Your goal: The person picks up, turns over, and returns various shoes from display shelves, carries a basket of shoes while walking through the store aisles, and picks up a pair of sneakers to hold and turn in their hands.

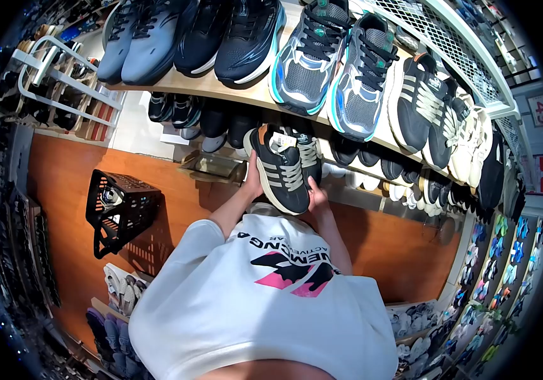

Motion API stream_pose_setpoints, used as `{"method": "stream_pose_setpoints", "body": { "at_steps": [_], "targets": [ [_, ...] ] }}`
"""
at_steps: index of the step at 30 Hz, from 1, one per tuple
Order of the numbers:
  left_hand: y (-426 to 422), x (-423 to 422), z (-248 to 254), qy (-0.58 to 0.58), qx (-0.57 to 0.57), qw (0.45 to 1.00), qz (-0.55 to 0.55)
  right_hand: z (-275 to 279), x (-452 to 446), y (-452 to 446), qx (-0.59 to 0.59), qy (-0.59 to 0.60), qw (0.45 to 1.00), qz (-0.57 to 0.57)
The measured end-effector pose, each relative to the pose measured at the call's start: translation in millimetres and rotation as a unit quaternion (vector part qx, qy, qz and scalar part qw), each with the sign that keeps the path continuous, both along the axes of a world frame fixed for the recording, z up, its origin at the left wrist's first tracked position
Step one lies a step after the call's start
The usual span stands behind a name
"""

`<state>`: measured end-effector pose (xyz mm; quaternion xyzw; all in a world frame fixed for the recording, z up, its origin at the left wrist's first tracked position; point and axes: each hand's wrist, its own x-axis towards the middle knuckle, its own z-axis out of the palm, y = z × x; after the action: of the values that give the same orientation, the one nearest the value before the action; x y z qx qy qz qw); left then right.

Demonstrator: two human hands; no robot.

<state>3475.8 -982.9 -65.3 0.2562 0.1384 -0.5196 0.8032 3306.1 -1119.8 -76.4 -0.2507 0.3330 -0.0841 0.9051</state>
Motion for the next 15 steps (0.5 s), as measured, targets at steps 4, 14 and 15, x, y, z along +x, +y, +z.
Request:
{"method": "stream_pose_setpoints", "body": {
  "at_steps": [4, 14, 15],
  "targets": [
    [-11, 8, -5, -0.028, 0.100, 0.995, -0.004, 28, -2, 17, -0.127, 0.007, 0.992, 0.003],
    [-78, 87, -23, -0.301, 0.258, 0.889, -0.229, 12, 46, -6, 0.125, 0.064, 0.982, -0.125],
    [-89, 97, -23, -0.291, 0.303, 0.878, -0.231, 14, 54, -8, 0.128, 0.049, 0.982, -0.132]
  ]
}}
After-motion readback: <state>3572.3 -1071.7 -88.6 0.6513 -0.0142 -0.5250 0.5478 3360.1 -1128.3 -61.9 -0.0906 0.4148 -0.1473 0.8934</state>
